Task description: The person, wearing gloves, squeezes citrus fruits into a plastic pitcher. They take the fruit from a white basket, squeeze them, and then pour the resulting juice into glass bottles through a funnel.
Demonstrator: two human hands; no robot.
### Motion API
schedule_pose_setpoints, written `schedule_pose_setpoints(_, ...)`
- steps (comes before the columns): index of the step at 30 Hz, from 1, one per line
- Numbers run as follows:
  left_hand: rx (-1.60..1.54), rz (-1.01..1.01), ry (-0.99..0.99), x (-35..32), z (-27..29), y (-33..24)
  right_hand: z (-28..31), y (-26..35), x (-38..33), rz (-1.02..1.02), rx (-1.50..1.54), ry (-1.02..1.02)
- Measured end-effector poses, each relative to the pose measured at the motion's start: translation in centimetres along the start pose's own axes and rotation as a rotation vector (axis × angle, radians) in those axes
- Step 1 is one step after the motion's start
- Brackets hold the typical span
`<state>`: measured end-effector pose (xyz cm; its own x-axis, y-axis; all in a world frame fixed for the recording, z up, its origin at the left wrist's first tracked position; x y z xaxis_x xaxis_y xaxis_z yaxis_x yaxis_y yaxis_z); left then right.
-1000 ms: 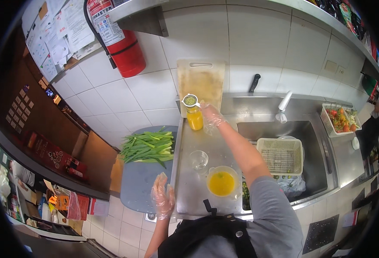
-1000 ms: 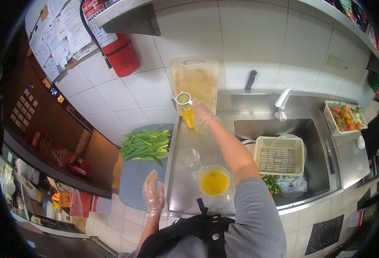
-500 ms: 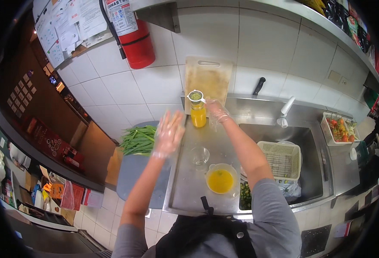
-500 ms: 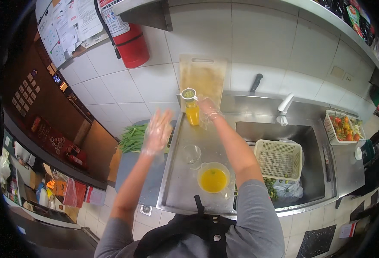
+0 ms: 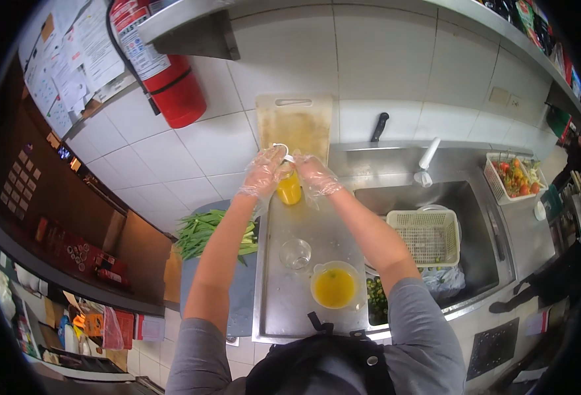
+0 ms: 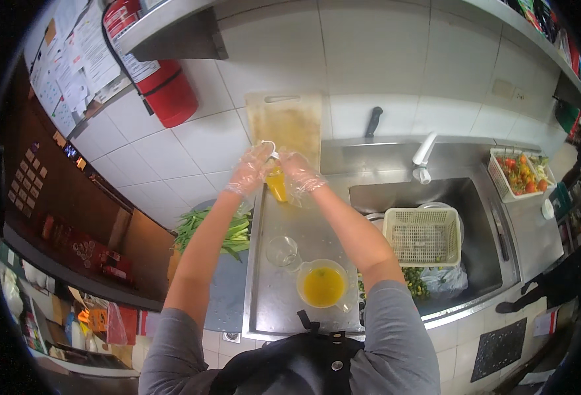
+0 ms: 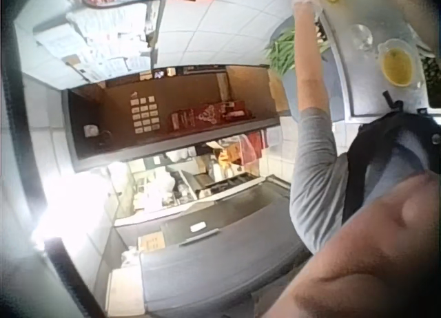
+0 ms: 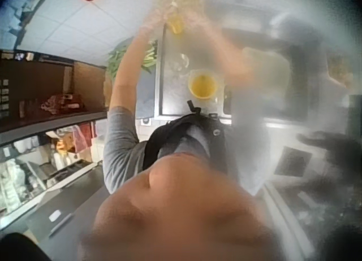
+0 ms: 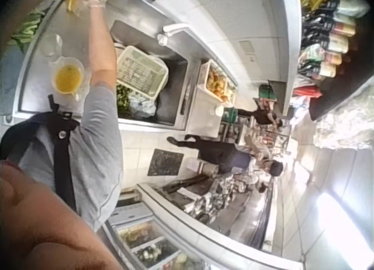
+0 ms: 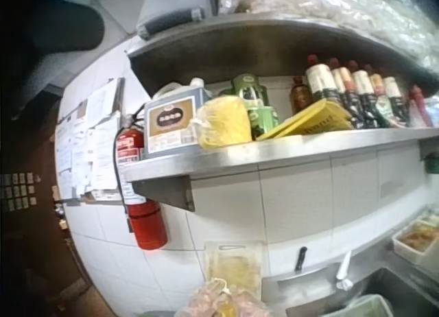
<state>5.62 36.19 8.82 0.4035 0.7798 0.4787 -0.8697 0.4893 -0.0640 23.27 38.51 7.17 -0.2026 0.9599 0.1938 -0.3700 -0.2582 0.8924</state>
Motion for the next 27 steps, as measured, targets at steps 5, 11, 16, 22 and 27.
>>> schedule_pose_setpoints(5, -0.13, 0.046, 0.063, 2.1, -0.8, 0.2, 0.8, -1.5, 1.1, 0.195, 0.049, -0.127)
schedule_pose_setpoints(11, -0.4, 0.171, 0.064, 1.1, 0.6, 0.2, 0.9, 1.2, -0.4, -0.015, 0.085, 0.07)
schedule_pose_setpoints(16, -0.367, 0.424, 0.186, 2.1, 2.6, -1.6, 0.2, -0.5, 0.5, -0.017, 0.282, -0.035)
schedule_pose_setpoints(22, -0.282, 0.34, 0.149, 2.0, 1.2, 0.5, -1.2, -1.5, 1.6, 0.047, 0.369, -0.017)
schedule_pose_setpoints(27, 0.023, -0.155, 0.014, 3.2, -4.5, 2.7, -1.5, -7.0, 3.2, 0.113, 0.058, 0.002)
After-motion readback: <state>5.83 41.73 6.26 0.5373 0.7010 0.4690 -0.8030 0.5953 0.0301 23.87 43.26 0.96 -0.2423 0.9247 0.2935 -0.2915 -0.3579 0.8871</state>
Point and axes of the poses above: each hand's wrist, its own x-axis towards the middle knuckle, its own z-axis out of the back of the hand, y = z × x, the point moved 2 cm from there along x, towards the middle knuckle, and after that the axes turned 4 degrees about -y, right-handed, at the moved point
